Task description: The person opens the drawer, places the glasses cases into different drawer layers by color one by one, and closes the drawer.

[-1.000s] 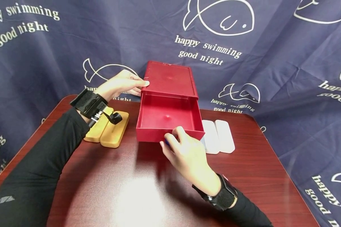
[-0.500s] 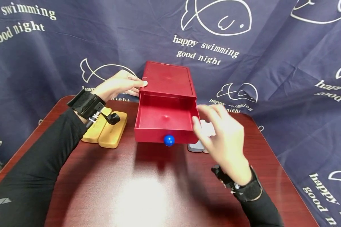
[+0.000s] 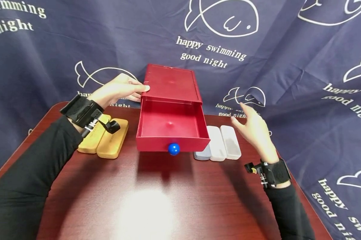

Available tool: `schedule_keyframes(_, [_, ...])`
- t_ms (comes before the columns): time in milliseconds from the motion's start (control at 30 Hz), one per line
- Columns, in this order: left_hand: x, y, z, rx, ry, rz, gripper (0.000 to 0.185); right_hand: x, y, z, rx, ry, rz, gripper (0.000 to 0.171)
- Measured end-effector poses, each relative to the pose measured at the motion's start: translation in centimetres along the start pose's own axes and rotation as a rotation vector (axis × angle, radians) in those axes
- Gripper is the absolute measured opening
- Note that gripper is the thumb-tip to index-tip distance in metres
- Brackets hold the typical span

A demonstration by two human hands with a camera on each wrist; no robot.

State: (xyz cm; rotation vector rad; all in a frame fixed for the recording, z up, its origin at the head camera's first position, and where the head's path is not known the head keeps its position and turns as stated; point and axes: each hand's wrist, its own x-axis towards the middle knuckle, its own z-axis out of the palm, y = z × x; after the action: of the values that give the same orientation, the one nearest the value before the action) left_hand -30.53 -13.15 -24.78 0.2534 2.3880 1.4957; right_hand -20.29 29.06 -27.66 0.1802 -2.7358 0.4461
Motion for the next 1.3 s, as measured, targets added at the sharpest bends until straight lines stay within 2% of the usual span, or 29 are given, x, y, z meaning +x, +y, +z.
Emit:
schedule_keyframes(100, [0.0, 0.1, 0.0, -0.004, -0.001, 0.000, 0.060, 0.5, 2.6, 1.6, -0.005, -0.193, 0.084, 0.072])
schedule_keyframes(200, [0.1, 0.0, 0.0, -0.018, 0.003, 0.002, 0.060, 0.7, 4.7, 3.4, -0.011, -0.341, 0.131, 0.078])
schedule_keyframes(367, [0.1, 0.0, 0.0, -0.035, 0.015, 0.006, 0.058, 0.5, 6.5, 5.9, -0.040, -0.491, 0.166, 0.083])
schedule_keyframes(500, [0.2, 0.1, 0.0, -0.029, 0.015, 0.000, 0.058, 0.1, 7.0, 7.2, -0.056, -0.526, 0.192, 0.083])
schedule_keyframes(700, [0.3, 0.0, 0.0, -0.043, 0.001, -0.010, 0.060, -0.1, 7.2, 8.0, -0.120, -0.577, 0.218, 0.085])
schedule_keyframes(867, [0.3, -0.1, 0.0, -0.040, 0.002, -0.006, 0.059, 0.0, 7.2, 8.3, -0.151, -0.575, 0.248, 0.078])
schedule_keyframes(1300, [0.2, 0.1, 0.1, -0.072, 0.006, -0.006, 0.059, -0.1, 6.7, 8.9, -0.198, -0.558, 0.284, 0.073])
